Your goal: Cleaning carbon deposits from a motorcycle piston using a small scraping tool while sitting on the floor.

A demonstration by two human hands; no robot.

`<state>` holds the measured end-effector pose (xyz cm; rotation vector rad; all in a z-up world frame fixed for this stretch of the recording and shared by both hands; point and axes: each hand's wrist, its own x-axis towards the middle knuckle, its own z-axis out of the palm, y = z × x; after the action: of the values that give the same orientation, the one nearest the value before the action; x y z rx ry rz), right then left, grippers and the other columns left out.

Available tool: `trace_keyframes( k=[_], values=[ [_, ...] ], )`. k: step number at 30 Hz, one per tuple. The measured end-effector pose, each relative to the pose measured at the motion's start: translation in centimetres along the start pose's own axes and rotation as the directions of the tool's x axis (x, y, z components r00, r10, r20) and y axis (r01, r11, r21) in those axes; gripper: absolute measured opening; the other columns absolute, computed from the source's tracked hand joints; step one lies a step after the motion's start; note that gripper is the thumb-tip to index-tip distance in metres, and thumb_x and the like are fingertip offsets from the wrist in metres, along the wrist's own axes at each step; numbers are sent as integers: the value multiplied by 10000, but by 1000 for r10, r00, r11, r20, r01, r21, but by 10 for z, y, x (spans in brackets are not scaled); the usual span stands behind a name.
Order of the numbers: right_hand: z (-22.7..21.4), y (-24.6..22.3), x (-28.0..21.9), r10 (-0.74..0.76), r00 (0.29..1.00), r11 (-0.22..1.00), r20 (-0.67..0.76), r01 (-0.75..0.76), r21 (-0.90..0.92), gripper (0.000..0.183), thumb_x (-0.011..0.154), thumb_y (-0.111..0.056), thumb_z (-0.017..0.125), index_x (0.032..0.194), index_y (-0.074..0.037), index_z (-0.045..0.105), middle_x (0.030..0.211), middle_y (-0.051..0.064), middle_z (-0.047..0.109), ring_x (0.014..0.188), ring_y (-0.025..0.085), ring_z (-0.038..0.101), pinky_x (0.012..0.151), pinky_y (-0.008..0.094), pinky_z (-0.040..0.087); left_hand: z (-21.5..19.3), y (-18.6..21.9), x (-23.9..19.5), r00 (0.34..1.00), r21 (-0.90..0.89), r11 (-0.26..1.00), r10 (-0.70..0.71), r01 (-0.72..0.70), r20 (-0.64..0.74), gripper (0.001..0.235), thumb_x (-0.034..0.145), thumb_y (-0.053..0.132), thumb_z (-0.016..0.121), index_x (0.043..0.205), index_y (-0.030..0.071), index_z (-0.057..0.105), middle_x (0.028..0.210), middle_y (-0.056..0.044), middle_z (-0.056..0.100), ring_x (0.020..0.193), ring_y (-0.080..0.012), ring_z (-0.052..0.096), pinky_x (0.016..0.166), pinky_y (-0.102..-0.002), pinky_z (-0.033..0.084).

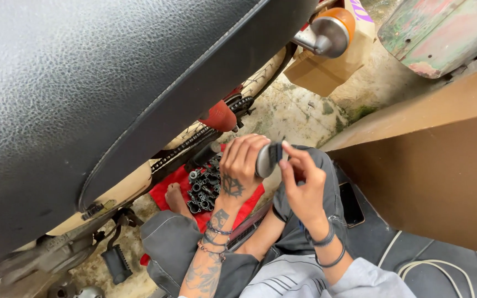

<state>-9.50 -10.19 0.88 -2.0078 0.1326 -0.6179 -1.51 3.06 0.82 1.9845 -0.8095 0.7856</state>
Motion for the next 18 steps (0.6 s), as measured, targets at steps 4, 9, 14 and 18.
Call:
trace_keyframes(
  k=[4,9,14,18],
  values=[
    [4,-7,-8,-26,999,1000,-42,27,2,284,1001,-26,604,1273,-35,686,603,52,669,409,122,510,411,259,430,2,-1,-2,1000,9,1000,16,-16,1,298,815,-36,714,1085,89,695,1000,-52,690,973,-270,693,954,-404,546],
    [10,-5,-39,6,999,1000,48,-5,-21,276,941,-27,659,1205,-61,730,594,20,689,390,123,516,409,253,446,-7,0,2,1000,103,995,-8,10,-15,328,789,-34,746,1091,81,687,1004,-58,680,977,-268,683,946,-404,538],
    [2,-7,-7,-57,998,998,6,58,-30,278,986,-34,627,1252,-53,701,609,29,673,416,124,518,426,261,442,-3,5,-2,999,59,998,29,-30,15,284,807,-35,730,1067,71,686,983,-63,681,963,-271,691,934,-405,550],
    [6,-12,-14,-61,998,998,9,61,-22,292,961,-34,642,1245,-57,708,605,30,669,409,139,523,426,260,442,0,-6,-11,999,114,993,31,-32,11,253,851,-1,705,1085,94,684,997,-47,673,968,-254,691,936,-389,543]
  ],
)
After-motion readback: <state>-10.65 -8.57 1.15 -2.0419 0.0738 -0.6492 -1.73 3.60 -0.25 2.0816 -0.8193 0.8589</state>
